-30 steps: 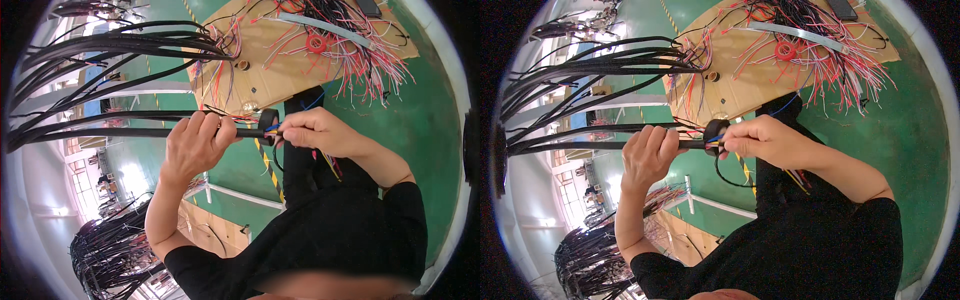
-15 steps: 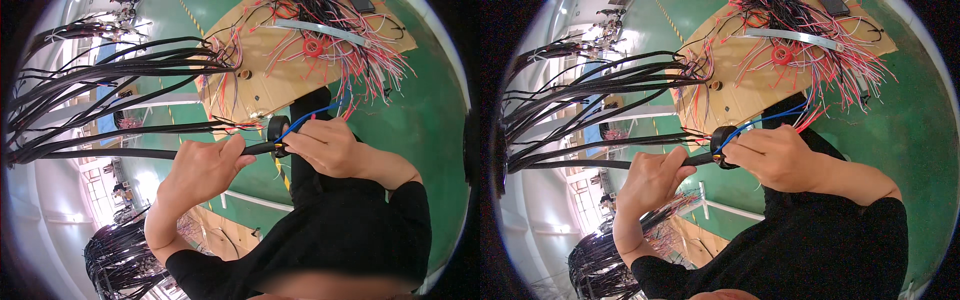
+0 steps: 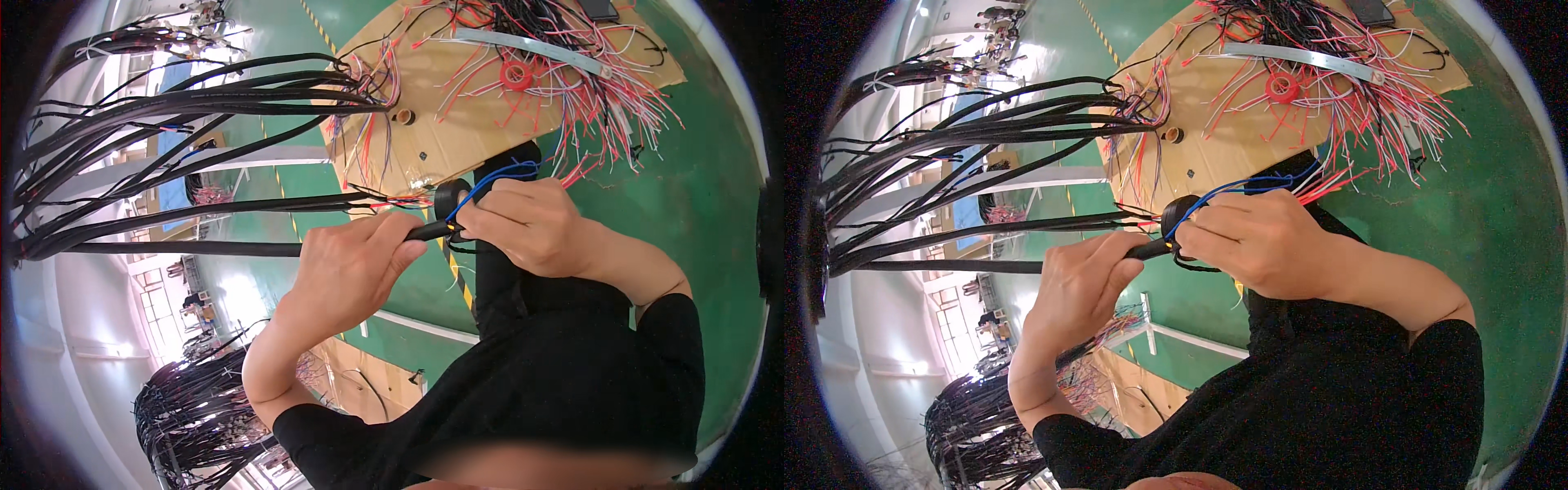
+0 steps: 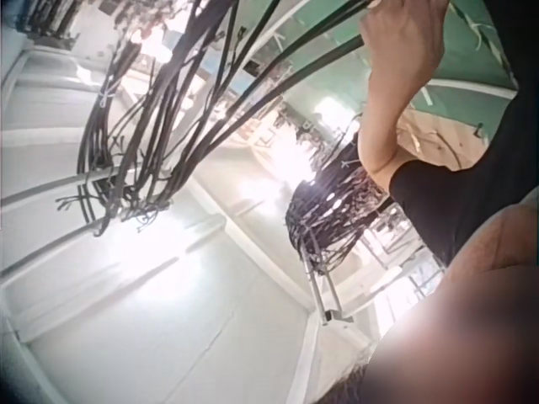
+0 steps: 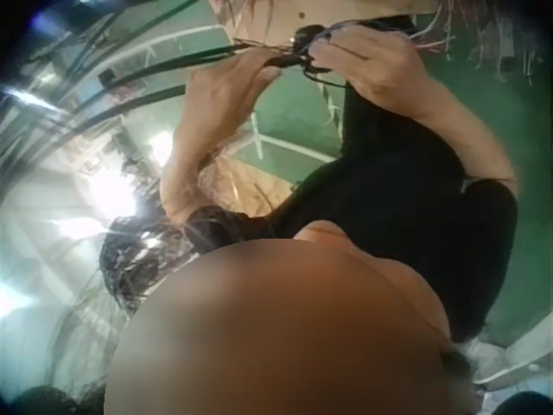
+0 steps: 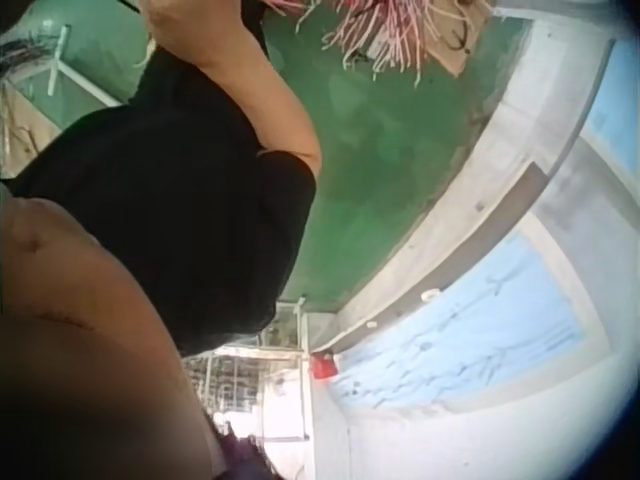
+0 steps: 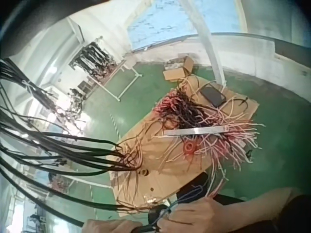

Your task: The person bundles electrical wires into a wire harness by wrapping them with adhesive tape.

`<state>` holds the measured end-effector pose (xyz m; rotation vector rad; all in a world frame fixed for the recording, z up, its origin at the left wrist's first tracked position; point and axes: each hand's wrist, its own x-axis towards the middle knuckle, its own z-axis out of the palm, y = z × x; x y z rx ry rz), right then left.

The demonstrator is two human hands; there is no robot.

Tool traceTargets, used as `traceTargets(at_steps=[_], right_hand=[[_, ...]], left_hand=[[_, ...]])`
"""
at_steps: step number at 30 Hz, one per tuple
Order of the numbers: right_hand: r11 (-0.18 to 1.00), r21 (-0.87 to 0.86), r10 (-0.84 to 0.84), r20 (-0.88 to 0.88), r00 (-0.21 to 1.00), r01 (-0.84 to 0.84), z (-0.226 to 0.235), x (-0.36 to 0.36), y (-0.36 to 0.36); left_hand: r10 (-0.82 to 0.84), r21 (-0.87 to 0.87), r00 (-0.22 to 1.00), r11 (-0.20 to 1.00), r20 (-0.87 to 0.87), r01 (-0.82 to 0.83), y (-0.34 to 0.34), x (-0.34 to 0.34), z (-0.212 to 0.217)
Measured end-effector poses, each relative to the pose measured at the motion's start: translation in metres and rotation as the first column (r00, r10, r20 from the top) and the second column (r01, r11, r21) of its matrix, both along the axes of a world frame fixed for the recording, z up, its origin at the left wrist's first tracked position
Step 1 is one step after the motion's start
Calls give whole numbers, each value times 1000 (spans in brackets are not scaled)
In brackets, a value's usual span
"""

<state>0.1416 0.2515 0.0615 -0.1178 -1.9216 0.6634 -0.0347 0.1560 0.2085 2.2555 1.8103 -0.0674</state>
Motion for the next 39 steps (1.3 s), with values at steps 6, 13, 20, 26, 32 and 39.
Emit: traceTargets(at_steps=[6, 13, 20, 26, 32, 39], right_hand=[[993, -27, 116, -20, 993, -116, -1, -5, 5], [985, 13, 174, 32, 984, -175, 0, -3, 18], [969, -173, 193, 81, 978, -177, 5, 4, 21], [949, -312, 127, 256, 958, -42, -14, 38, 43], [894, -285, -202, 432, 879, 346, -66, 50, 136], [911, 268, -412, 539, 734, 314, -181, -5, 230]], left_hand=[[142, -226, 985, 967, 100, -116, 2, -1, 4], [87, -62, 976, 995, 201, -75, -2, -6, -4], [117, 9, 977, 993, 179, -121, 2, -9, -6], [204, -3, 958, 978, 202, -208, 4, -21, -11], [276, -54, 949, 961, 151, -271, 3, -35, -13], [301, -42, 931, 953, 207, -299, -1, -33, -8]])
